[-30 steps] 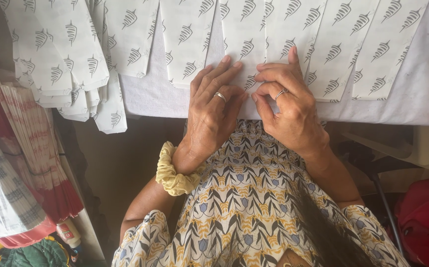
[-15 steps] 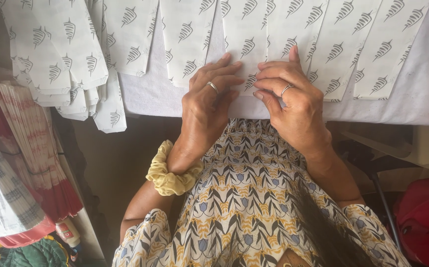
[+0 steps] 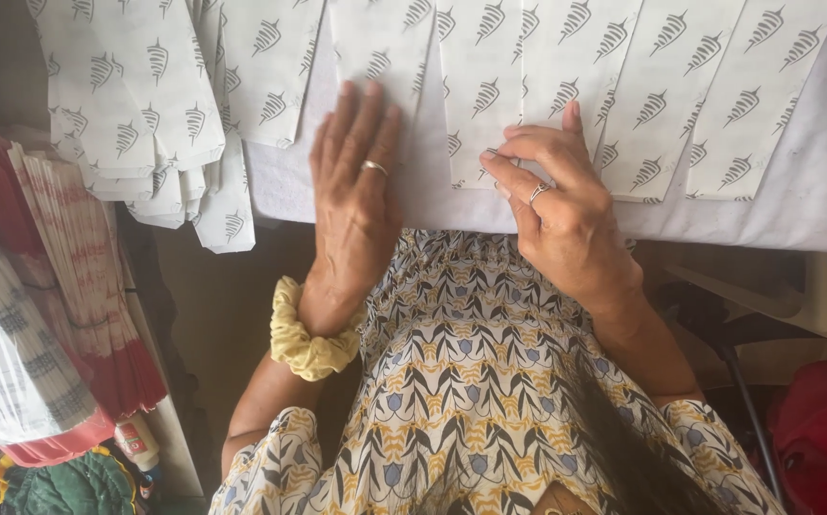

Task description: Applying glue to the edges of a fanned-out stack of paper wrappers at a workstation.

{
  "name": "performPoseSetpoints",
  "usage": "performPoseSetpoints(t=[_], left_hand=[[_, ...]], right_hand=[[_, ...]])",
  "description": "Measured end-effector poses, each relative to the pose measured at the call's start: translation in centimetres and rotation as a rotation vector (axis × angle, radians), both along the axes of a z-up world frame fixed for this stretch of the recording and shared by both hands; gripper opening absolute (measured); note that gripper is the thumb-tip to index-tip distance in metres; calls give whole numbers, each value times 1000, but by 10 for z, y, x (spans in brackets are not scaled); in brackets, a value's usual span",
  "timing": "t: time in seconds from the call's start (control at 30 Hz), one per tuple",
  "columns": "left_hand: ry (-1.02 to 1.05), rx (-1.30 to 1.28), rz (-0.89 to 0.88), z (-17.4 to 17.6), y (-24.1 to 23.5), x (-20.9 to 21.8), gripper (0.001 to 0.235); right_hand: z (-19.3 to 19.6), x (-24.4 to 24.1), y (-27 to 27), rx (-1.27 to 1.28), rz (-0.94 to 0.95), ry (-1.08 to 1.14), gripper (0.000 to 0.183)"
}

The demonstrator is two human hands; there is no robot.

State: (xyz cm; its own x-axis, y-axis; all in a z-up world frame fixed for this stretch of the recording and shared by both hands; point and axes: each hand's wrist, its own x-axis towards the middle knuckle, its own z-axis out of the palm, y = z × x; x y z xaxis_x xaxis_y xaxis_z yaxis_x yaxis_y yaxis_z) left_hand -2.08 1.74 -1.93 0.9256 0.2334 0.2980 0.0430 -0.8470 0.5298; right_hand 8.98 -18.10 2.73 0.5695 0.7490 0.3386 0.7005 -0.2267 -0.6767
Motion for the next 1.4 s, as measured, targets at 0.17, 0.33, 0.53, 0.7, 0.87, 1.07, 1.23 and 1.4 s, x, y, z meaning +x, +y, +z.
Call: performPoseSetpoints(t=[0.17, 0.33, 0.53, 0.7, 0.87, 1.07, 1.23, 1.4], left_hand=[[-57, 6, -49, 6, -16, 2, 42], [-91, -120, -83, 8, -10, -7, 47], [-92, -328, -365, 30, 39, -8, 33], [-91, -324, -382, 37, 42, -1, 30], [-99, -315, -395, 34, 43, -3, 33], [-109, -313, -382, 33, 39, -2, 27], [-186, -315, -276, 29, 31, 1, 12], [-210, -369, -170, 28, 19, 2, 9]], right_hand=[[3, 0, 0, -32, 8, -35, 23], [5, -1, 2, -45, 26, -66, 23], [4, -7, 15, 126, 26, -20, 35], [-8, -8, 39, 111, 157, -75, 26], [-12, -8, 46, 120, 164, -99, 28], [-10, -9, 44, 114, 151, -93, 21], [-10, -8, 46, 119, 122, -110, 10], [-16, -14, 53, 152, 10, -39, 14]])
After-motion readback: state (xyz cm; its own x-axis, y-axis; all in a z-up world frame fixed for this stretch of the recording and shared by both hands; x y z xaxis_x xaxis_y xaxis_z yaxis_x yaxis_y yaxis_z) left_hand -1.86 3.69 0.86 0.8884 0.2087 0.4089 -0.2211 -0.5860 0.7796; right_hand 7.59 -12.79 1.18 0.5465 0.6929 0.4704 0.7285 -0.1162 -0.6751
